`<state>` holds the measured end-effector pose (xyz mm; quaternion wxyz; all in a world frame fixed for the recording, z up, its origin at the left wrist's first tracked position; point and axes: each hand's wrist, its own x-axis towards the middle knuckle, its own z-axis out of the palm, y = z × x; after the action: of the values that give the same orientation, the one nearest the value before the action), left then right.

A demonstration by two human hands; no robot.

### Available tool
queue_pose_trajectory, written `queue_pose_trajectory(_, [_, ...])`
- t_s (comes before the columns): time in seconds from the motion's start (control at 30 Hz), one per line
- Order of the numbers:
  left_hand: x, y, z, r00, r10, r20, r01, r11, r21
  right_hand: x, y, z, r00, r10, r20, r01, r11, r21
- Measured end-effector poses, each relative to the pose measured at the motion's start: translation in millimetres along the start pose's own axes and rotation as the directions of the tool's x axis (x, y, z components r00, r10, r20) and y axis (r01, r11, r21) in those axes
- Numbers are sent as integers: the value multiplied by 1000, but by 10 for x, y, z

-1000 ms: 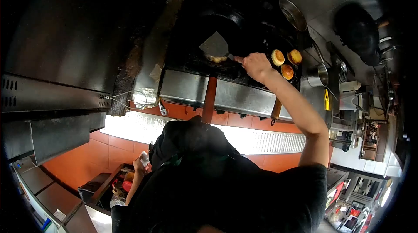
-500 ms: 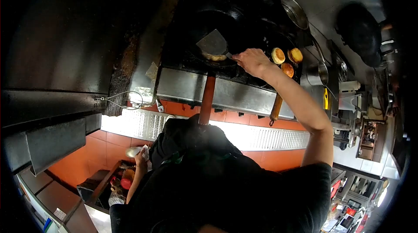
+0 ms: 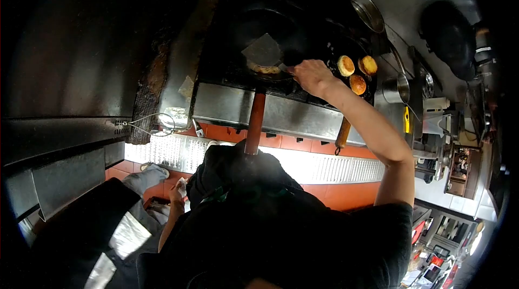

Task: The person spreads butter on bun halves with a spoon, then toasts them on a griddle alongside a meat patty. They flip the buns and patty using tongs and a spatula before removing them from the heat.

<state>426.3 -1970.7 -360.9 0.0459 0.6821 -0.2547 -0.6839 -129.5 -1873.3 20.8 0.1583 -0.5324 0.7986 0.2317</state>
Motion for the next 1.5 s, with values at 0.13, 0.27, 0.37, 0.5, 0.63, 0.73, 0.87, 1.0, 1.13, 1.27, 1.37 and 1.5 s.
queue_pose_trajectory(0.13, [-10,-25,13,1000,5,-8,-5,1000,5,-2,18,30,1000,-18,-21,19,1000,15])
queue_pose_trajectory(0.27, [-37,-58,-5,1000,7,-18,-7,1000,1,-12,-4,9,999,-30,-35,31,999,24])
queue_pose_trajectory(0.37, [-65,-90,-28,1000,12,-25,-12,1000,-2,2,-4,49,999,-9,-41,11,999,42])
queue_pose_trajectory(0.5, [-95,-163,-62,999,15,-32,-15,1000,-5,20,13,108,995,-41,-95,43,999,20])
queue_pose_trajectory(0.63, [-108,-224,-63,999,25,-27,-25,1000,-13,-16,-22,62,997,-16,-71,18,999,39])
queue_pose_trajectory(0.73, [-116,-251,-66,999,35,-21,-35,999,-24,20,-29,63,998,0,-62,3,999,48])
queue_pose_trajectory(0.87, [-136,-335,-108,999,28,-19,-29,999,-33,28,157,174,988,-23,-153,30,999,44])
queue_pose_trajectory(1.0, [-98,-469,-198,1000,12,-28,-13,999,-36,-183,292,-55,946,88,-312,-31,983,182])
queue_pose_trajectory(1.13, [25,-610,-346,999,-12,-32,11,1000,-26,-342,493,-328,894,177,-411,-94,972,213])
queue_pose_trajectory(1.27, [138,-700,-404,1000,-25,16,25,998,-49,-516,607,-478,862,279,-423,-231,959,164])
queue_pose_trajectory(1.37, [-242,-506,-214,967,-191,-167,183,981,-64,-480,894,-400,867,311,-388,-274,950,149])
queue_pose_trajectory(1.5, [28,-913,-501,965,258,48,-200,608,768,-327,1133,-209,884,367,-289,-372,927,42])
